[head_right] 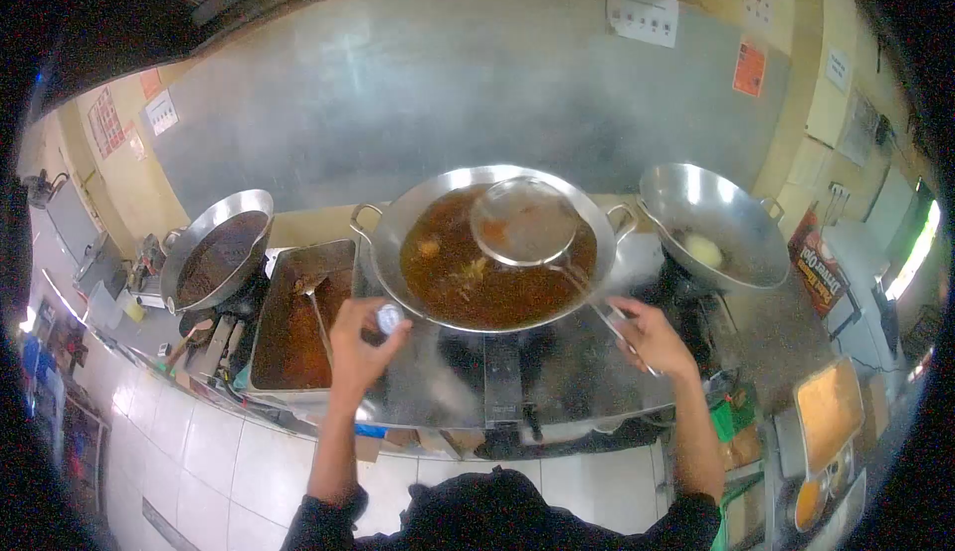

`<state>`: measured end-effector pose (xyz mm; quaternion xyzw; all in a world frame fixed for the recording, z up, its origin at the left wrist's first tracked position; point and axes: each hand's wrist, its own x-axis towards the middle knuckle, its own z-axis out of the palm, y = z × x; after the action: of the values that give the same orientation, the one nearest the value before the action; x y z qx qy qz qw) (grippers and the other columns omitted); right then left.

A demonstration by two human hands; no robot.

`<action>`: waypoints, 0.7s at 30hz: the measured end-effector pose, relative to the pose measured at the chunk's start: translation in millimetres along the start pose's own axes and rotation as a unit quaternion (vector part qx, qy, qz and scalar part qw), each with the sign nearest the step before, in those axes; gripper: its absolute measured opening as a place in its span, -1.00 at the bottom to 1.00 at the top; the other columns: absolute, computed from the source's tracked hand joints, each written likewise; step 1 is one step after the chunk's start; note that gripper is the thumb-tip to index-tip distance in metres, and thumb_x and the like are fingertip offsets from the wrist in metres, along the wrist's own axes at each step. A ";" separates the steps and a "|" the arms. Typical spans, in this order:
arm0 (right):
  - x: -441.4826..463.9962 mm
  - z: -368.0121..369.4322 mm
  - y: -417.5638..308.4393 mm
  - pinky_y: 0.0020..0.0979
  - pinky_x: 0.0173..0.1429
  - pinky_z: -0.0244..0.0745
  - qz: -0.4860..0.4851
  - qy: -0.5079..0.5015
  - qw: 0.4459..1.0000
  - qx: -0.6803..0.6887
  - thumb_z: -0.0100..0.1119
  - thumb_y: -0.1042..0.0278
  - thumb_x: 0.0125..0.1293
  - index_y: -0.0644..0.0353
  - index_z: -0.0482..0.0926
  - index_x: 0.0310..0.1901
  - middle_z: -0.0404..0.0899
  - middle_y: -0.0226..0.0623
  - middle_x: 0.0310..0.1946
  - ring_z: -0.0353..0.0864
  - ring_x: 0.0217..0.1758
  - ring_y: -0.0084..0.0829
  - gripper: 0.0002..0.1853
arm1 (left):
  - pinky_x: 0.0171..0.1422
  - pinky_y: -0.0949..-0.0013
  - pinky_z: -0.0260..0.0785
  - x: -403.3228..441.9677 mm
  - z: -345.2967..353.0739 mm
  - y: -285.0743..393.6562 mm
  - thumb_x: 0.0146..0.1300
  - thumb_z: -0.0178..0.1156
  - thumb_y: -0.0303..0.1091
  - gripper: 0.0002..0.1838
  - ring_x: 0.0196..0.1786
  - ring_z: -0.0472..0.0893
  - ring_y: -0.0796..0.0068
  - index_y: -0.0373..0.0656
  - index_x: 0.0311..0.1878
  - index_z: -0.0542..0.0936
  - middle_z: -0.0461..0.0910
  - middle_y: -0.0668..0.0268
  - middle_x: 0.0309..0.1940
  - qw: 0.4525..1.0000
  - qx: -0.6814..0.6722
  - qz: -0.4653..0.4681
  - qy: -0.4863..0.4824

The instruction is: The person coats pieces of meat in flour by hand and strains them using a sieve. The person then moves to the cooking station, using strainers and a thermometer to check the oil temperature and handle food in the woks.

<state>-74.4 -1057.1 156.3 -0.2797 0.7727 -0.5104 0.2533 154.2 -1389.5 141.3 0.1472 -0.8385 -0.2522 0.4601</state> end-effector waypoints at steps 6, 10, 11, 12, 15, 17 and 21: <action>-2.9 -7.3 10.5 -0.56 -0.78 0.10 -0.019 0.064 0.997 0.039 -0.08 0.47 0.34 0.17 0.20 0.25 0.36 -0.42 -0.66 0.24 -0.79 -0.65 -0.55 | -0.34 0.38 0.41 -0.7 59.4 2.9 -0.10 0.42 -0.26 -0.64 -0.45 0.51 0.37 -0.30 -0.31 0.55 0.49 0.16 -0.38 0.997 -0.075 -0.032 -0.001; -11.6 -7.9 17.6 -0.57 -0.78 0.09 -0.016 0.094 0.994 0.047 -0.05 0.44 0.35 0.18 0.20 0.25 0.36 -0.43 -0.67 0.24 -0.79 -0.65 -0.56 | -0.36 0.38 0.41 -5.6 79.1 10.6 -0.10 0.42 -0.26 -0.63 -0.45 0.53 0.36 -0.31 -0.33 0.54 0.48 0.16 -0.39 0.995 -0.071 -0.048 -0.054; -14.5 -7.9 19.4 -0.57 -0.78 0.09 -0.011 0.100 0.994 0.051 -0.05 0.44 0.35 0.18 0.20 0.25 0.36 -0.43 -0.67 0.24 -0.79 -0.65 -0.56 | -0.35 0.38 0.42 -7.8 81.1 13.1 -0.10 0.43 -0.26 -0.63 -0.44 0.53 0.36 -0.31 -0.34 0.53 0.48 0.16 -0.39 0.993 -0.082 -0.053 -0.062; -16.6 -8.0 21.1 -0.57 -0.78 0.10 -0.015 0.095 0.994 0.045 -0.04 0.43 0.35 0.18 0.21 0.25 0.36 -0.43 -0.67 0.24 -0.79 -0.65 -0.56 | -0.35 0.38 0.42 -10.1 82.6 14.9 -0.11 0.43 -0.26 -0.63 -0.44 0.54 0.35 -0.31 -0.35 0.53 0.48 0.16 -0.38 0.992 -0.092 -0.059 -0.070; -21.1 -6.4 22.3 -0.57 -0.78 0.10 -0.012 0.094 0.995 0.042 -0.04 0.43 0.35 0.18 0.22 0.25 0.36 -0.44 -0.68 0.23 -0.80 -0.65 -0.56 | -0.31 0.36 0.43 -14.4 85.8 16.0 -0.12 0.43 -0.28 -0.64 -0.41 0.54 0.35 -0.32 -0.35 0.53 0.48 0.15 -0.35 0.993 -0.080 -0.051 -0.067; -21.4 -6.5 22.8 -0.56 -0.78 0.10 -0.009 0.096 0.994 0.044 -0.05 0.43 0.35 0.18 0.22 0.25 0.36 -0.44 -0.68 0.23 -0.80 -0.66 -0.57 | -0.29 0.35 0.43 -14.3 85.6 19.1 -0.13 0.43 -0.28 -0.63 -0.39 0.55 0.34 -0.32 -0.33 0.53 0.47 0.14 -0.34 0.995 -0.072 -0.024 -0.064; -14.9 -5.4 25.8 -0.56 -0.78 0.11 -0.008 0.095 0.995 0.013 -0.07 0.44 0.36 0.18 0.23 0.24 0.36 -0.44 -0.68 0.23 -0.80 -0.66 -0.58 | -0.24 0.34 0.46 -15.9 81.0 26.1 -0.19 0.45 -0.28 -0.57 -0.33 0.56 0.30 -0.28 -0.24 0.55 0.47 0.17 -0.28 0.995 -0.059 0.038 -0.068</action>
<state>-71.9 -1035.0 135.8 -0.2327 0.7846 -0.5464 0.1781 93.7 -1336.9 108.4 0.0705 -0.8565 -0.2933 0.4189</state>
